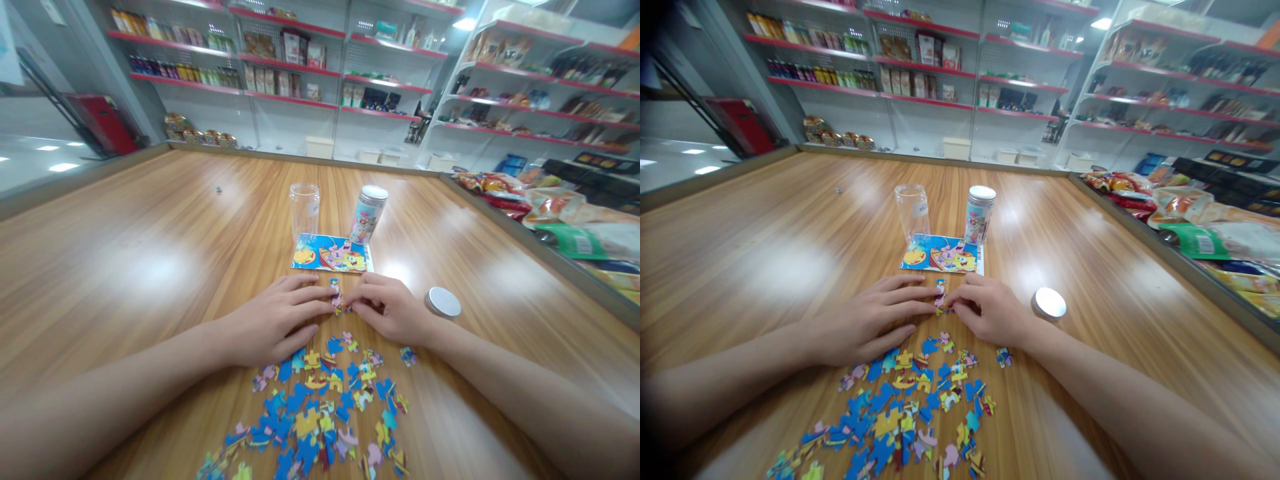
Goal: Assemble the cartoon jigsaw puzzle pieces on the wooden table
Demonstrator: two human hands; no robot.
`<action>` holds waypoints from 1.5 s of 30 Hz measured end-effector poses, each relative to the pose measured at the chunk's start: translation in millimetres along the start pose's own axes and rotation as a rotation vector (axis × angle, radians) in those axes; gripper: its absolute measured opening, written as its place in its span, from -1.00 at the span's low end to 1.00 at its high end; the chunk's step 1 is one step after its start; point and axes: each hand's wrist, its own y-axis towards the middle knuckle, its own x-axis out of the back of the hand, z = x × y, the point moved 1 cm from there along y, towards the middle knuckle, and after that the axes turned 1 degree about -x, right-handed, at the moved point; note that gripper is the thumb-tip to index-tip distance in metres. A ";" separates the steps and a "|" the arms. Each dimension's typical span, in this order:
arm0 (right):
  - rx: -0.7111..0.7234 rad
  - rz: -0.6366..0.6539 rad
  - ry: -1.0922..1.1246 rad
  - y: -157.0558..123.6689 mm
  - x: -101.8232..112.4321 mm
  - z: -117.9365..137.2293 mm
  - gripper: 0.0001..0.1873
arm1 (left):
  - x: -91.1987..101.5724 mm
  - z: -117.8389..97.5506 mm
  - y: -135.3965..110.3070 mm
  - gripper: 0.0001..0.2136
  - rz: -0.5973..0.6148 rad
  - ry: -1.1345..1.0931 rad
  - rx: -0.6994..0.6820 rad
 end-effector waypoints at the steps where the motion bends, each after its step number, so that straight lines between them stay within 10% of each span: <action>1: 0.020 0.005 -0.008 -0.5 -0.4 -0.2 -0.79 | 0.0 0.0 0.0 -0.57 0.003 0.000 0.000; 20: 0.085 0.005 -0.069 -4.0 -3.0 -3.5 -0.63 | 0.7 -0.7 1.0 -0.58 -0.031 -0.023 -0.008; 34: 0.198 -0.336 -0.126 -8.8 5.7 8.3 -0.74 | 0.7 -0.7 0.9 -0.59 -0.015 -0.030 -0.004; 40: 0.228 -0.021 -0.109 -6.0 -3.0 -1.8 -0.71 | 0.7 0.0 0.3 -0.58 -0.019 -0.035 0.002; 45: 0.197 -0.001 -0.083 -5.0 -4.5 -4.7 -0.70 | 0.7 -0.1 0.4 -0.59 -0.023 -0.031 0.000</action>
